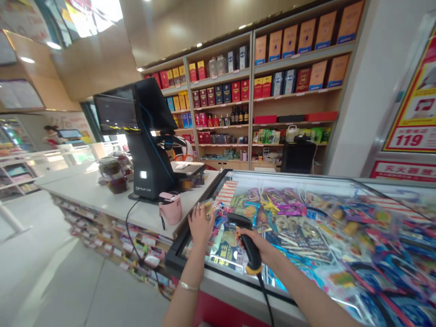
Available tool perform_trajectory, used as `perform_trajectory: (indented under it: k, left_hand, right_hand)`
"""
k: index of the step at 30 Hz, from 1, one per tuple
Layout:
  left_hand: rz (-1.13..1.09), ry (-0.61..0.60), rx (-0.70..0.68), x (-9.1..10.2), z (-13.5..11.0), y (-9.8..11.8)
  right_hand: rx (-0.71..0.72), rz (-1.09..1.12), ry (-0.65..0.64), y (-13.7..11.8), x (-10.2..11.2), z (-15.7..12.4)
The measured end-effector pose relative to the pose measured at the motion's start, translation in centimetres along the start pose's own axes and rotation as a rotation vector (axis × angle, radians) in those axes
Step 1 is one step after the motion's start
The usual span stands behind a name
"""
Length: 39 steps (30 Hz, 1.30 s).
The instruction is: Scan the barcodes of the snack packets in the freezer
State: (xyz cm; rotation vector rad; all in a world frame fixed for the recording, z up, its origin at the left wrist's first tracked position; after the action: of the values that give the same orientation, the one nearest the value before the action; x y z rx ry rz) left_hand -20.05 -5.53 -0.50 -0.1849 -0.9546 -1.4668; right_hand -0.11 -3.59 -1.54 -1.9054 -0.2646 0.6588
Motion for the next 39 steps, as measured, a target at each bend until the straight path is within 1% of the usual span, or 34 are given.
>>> perform_trajectory:
  k: [6,9,13,19,23,28,32,34,36,39]
  left_hand:
    - [-0.039,0.048,0.027,-0.1,0.0,-1.2]
    - [-0.056,0.037,0.053,-0.3,0.0,-1.6]
    - [-0.054,0.012,0.052,-0.2,0.0,-1.6]
    - [-0.047,0.012,0.081,-0.1,0.1,-1.6]
    - [-0.036,-0.013,0.064,-0.4,0.0,-2.0]
    - [-0.012,-0.033,0.042,-0.6,0.0,-2.2]
    - [-0.001,-0.009,0.021,-0.4,0.1,-1.9]
    - [0.011,0.034,0.018,-0.1,0.1,-1.9]
    - [0.004,0.073,0.004,0.2,0.2,-1.7]
    - [-0.047,0.088,-0.074,0.6,0.4,-0.5]
  right_hand:
    - [-0.041,-0.035,0.035,-0.3,-0.6,-0.6]
    - [-0.058,-0.037,0.058,-0.4,-0.6,-0.8]
    - [-0.041,-0.029,0.074,-0.1,-0.3,-0.6]
    - [-0.028,-0.017,0.057,0.1,-0.3,-0.3]
    - [-0.037,-0.011,0.048,-0.2,-0.3,-0.3]
    - [-0.011,0.016,0.004,-0.1,-0.3,-0.4]
    - [-0.016,0.003,0.039,-0.3,-0.3,-0.4]
    - [-0.003,0.008,0.066,-0.9,-0.2,-0.7]
    - [0.023,0.015,0.092,-1.8,0.2,-1.6]
    - [0.084,0.017,0.124,-3.4,1.7,-4.3]
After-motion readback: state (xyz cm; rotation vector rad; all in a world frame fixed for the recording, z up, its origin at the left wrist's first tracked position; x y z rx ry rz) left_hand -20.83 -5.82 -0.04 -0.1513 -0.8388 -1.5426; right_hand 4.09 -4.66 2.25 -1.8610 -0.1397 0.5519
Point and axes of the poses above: each hand's wrist, its own z-axis towards the middle knuckle, its own x-axis out of the back of the hand, y = z × x, the point moved 2 cm from there along z, towards the middle knuckle, and after that the axes turned 8 degrees about -z, right-handed, at the moved point
